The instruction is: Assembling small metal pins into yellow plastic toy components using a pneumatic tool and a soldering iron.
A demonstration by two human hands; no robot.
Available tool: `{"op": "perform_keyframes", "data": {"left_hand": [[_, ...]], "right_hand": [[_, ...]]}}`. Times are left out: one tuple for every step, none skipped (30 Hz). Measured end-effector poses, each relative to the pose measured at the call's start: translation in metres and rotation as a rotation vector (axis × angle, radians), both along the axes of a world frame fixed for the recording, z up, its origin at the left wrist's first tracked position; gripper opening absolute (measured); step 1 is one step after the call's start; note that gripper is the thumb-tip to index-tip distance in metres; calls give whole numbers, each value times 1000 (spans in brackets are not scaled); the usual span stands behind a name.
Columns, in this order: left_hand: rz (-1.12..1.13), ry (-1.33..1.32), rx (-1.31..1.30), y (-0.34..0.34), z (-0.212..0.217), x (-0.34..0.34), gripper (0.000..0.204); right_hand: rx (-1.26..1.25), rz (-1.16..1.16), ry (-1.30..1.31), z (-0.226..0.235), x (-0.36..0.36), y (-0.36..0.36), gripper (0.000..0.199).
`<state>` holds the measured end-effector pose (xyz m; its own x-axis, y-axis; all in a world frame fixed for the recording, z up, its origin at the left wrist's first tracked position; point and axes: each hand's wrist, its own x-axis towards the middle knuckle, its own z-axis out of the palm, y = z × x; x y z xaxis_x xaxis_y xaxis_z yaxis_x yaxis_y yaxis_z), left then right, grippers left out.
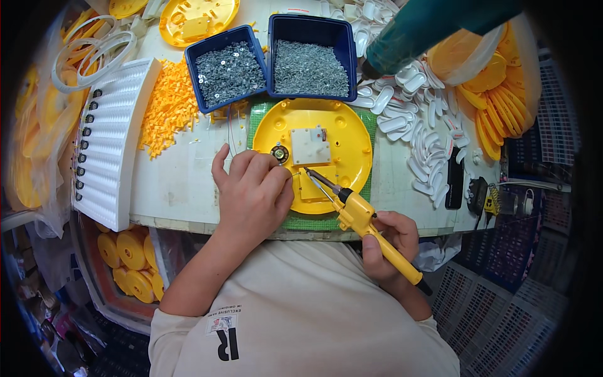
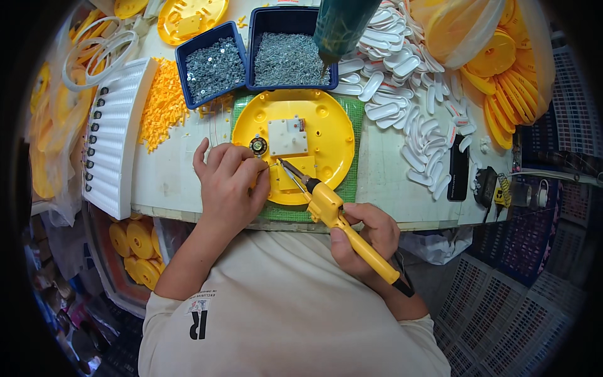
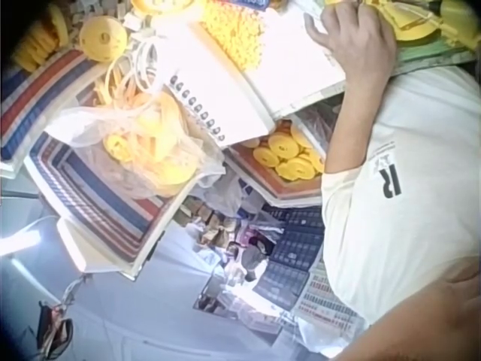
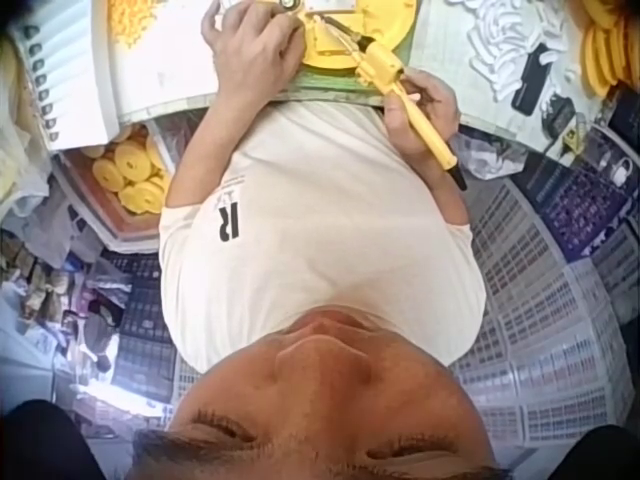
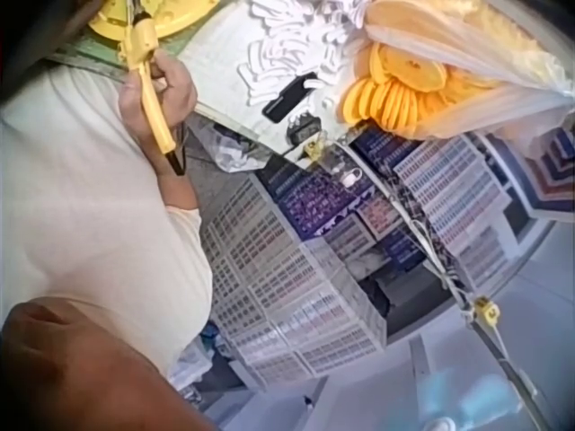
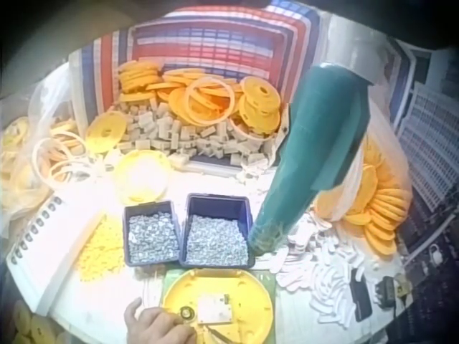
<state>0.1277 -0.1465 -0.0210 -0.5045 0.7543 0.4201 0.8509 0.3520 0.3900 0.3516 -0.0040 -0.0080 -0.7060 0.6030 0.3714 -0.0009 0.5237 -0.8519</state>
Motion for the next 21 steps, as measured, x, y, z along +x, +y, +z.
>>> {"op": "perform_keyframes", "data": {"left_hand": [[0, -1, -2, 0, 0, 0, 12], [-1, 0, -1, 0, 0, 0, 12], [-1, 0, -2, 0, 1, 0, 12], [-1, 0, -4, 0, 1, 0, 12], [-2, 0, -3, 0, 1, 0, 12], [0, 4, -12, 0, 1, 0, 12], [2, 8, -20, -1, 1, 0, 12], [2, 10, -21, -1, 2, -1, 12], [-23, -8, -15, -3, 3, -3, 13], [-47, -25, -9, -5, 5, -5, 14], [-44, -20, -13, -10, 12, -12, 14], [-60, -34, 24, -14, 20, -23, 16], [-76, -48, 61, -18, 25, -36, 18], [-57, -66, 98, -26, 29, -49, 22], [-55, -63, 94, -33, 30, -59, 22], [-30, -90, 45, -38, 31, -68, 23], [-1, -115, -4, -42, 34, -74, 26], [4, -110, -7, -44, 36, -78, 26], [-96, -83, -77, -45, 39, -81, 25], [-201, -57, -144, -44, 40, -83, 25], [-202, -55, -144, -44, 39, -83, 25]], "right_hand": [[-1, 0, 0, 0, 0, 0, 44], [-3, -3, 5, 0, 0, 0, 44], [-6, -6, 10, 0, 0, -1, 44], [-6, -6, 11, 0, -1, -1, 44], [-6, -7, 15, 0, -1, -1, 44], [-7, -8, 19, 0, -1, -1, 44], [-7, -8, 20, 0, -1, -1, 44], [-12, -9, 18, -1, 0, -1, 44], [-17, -9, 17, -1, 0, -2, 44], [-19, -8, 19, -1, 1, -2, 44], [-72, -17, 20, 0, 1, -4, 43], [-122, -32, 17, 0, 3, -5, 43], [-123, -37, 18, 0, 6, -4, 43], [-108, 11, -13, 2, 10, -1, 43], [-94, 59, -44, 3, 12, 0, 43], [-97, 60, -41, 5, 11, 1, 43], [-85, 68, -43, 8, 8, 3, 43], [-72, 76, -44, 9, 6, 3, 43], [-76, 80, -39, 8, 5, 1, 43], [-121, 8, -7, 5, 4, -2, 44], [-167, -65, 24, 3, 4, -3, 45]]}}
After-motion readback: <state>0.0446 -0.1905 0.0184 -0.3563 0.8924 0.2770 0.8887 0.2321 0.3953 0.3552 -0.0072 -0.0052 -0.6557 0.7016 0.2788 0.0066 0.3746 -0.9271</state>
